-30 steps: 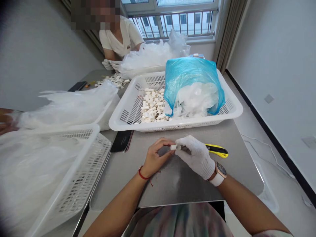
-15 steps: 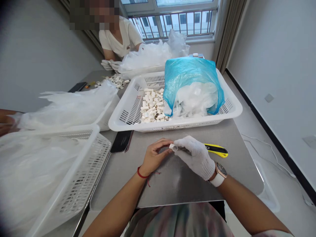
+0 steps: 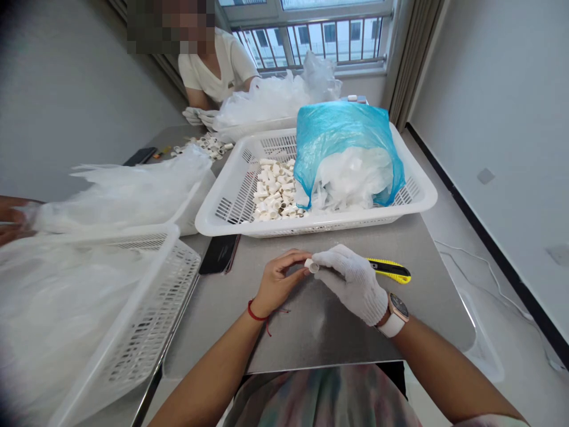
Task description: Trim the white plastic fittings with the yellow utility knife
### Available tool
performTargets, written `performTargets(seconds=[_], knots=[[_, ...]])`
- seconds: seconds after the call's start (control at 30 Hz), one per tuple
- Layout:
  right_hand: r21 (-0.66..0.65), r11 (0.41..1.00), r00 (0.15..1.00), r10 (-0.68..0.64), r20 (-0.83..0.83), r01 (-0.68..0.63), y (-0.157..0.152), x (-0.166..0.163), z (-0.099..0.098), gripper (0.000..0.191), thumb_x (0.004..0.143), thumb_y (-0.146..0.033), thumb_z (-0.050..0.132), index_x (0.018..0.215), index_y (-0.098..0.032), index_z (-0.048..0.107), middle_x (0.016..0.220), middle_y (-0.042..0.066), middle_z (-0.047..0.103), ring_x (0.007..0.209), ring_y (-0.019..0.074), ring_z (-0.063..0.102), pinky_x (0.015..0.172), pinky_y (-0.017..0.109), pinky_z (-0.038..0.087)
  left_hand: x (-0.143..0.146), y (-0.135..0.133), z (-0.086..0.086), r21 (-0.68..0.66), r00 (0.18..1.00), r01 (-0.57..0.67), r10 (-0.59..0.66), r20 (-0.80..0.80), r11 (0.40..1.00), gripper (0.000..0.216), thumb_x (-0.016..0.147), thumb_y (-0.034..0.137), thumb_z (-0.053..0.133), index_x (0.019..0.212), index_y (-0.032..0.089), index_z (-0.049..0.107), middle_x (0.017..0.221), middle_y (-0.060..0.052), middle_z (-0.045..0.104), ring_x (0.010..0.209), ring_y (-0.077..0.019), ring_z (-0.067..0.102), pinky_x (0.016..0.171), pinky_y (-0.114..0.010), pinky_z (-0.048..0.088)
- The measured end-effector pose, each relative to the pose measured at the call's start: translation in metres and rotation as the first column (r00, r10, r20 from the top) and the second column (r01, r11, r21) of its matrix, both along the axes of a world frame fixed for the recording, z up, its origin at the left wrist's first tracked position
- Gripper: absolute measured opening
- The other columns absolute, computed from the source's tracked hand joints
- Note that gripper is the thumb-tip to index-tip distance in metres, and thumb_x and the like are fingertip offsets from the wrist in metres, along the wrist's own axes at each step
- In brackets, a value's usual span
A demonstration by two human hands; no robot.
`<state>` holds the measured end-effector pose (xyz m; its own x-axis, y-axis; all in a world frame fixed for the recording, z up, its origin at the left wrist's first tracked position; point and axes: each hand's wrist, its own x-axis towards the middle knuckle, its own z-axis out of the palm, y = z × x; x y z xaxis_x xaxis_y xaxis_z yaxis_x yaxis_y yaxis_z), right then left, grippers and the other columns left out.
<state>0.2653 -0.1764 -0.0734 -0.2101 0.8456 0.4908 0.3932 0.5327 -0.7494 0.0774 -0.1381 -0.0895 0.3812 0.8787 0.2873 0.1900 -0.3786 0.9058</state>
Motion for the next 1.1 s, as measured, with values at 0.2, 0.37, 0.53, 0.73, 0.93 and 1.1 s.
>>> performTargets(seconds=[0.2, 0.37, 0.53, 0.73, 0.93, 1.1], knots=[[0.030, 0.999, 0.994, -0.031, 0.107, 0.028, -0.001, 0.001, -0.005, 0.026, 0.089, -0.024, 0.060, 0.115, -0.026, 0.060, 0.096, 0.005, 0.061, 0.083, 0.0154, 0.061, 0.069, 0.027, 0.050, 0.003, -0.005, -0.004, 0.159, 0.998, -0.023, 0.033, -0.062, 0.987, 0.012, 0.083, 0.024, 0.066, 0.094, 0.020, 0.070, 0.090, -0.006, 0.071, 0.085, -0.0178, 0.065, 0.078, -0.031, 0.052], [0.013, 0.999, 0.998, -0.037, 0.060, 0.036, 0.000, 0.000, -0.003, 0.020, 0.089, -0.022, 0.058, 0.109, -0.025, 0.060, 0.094, 0.004, 0.062, 0.085, 0.0159, 0.061, 0.073, 0.028, 0.050, 0.005, -0.008, -0.005, 0.243, 0.996, -0.053, 0.069, -0.056, 0.969, 0.014, 0.082, 0.019, 0.065, 0.096, 0.020, 0.066, 0.094, -0.006, 0.071, 0.087, -0.0178, 0.065, 0.080, -0.032, 0.051], [-0.013, 1.000, 1.000, -0.025, -0.013, 0.025, 0.002, 0.000, -0.005, 0.012, 0.090, -0.020, 0.057, 0.101, -0.024, 0.061, 0.094, 0.004, 0.065, 0.087, 0.0162, 0.062, 0.078, 0.030, 0.050, 0.006, -0.010, -0.005, 0.242, 0.994, -0.071, 0.089, -0.062, 0.968, 0.013, 0.082, 0.018, 0.064, 0.095, 0.019, 0.064, 0.089, -0.004, 0.070, 0.082, -0.0157, 0.065, 0.076, -0.029, 0.051], [-0.074, 0.997, 0.999, -0.024, -0.038, 0.021, 0.002, -0.002, -0.007, 0.009, 0.090, -0.023, 0.058, 0.098, -0.023, 0.061, 0.092, 0.003, 0.066, 0.085, 0.0151, 0.063, 0.078, 0.029, 0.051, 0.006, -0.011, -0.002, 0.258, 0.989, -0.102, 0.126, -0.079, 0.961, 0.010, 0.082, 0.020, 0.064, 0.092, 0.019, 0.064, 0.084, -0.003, 0.069, 0.078, -0.0159, 0.064, 0.072, -0.028, 0.050], [0.014, 0.998, 0.998, -0.061, 0.026, 0.060, 0.001, -0.002, -0.003, 0.016, 0.089, -0.022, 0.059, 0.104, -0.023, 0.059, 0.099, 0.006, 0.063, 0.092, 0.0170, 0.062, 0.080, 0.030, 0.052, 0.007, -0.010, -0.001, 0.267, 0.991, -0.092, 0.115, -0.073, 0.959, 0.010, 0.081, 0.017, 0.065, 0.091, 0.019, 0.065, 0.082, -0.002, 0.067, 0.076, -0.0147, 0.062, 0.069, -0.027, 0.049], [0.086, 0.993, 0.976, -0.098, 0.193, 0.083, -0.001, -0.002, -0.001, 0.026, 0.090, -0.021, 0.057, 0.115, -0.026, 0.057, 0.098, 0.006, 0.061, 0.090, 0.0182, 0.061, 0.075, 0.031, 0.051, 0.007, -0.010, -0.002, 0.300, 0.986, -0.104, 0.138, -0.094, 0.948, 0.010, 0.082, 0.016, 0.064, 0.091, 0.020, 0.065, 0.082, -0.002, 0.065, 0.077, -0.0151, 0.061, 0.070, -0.027, 0.049]])
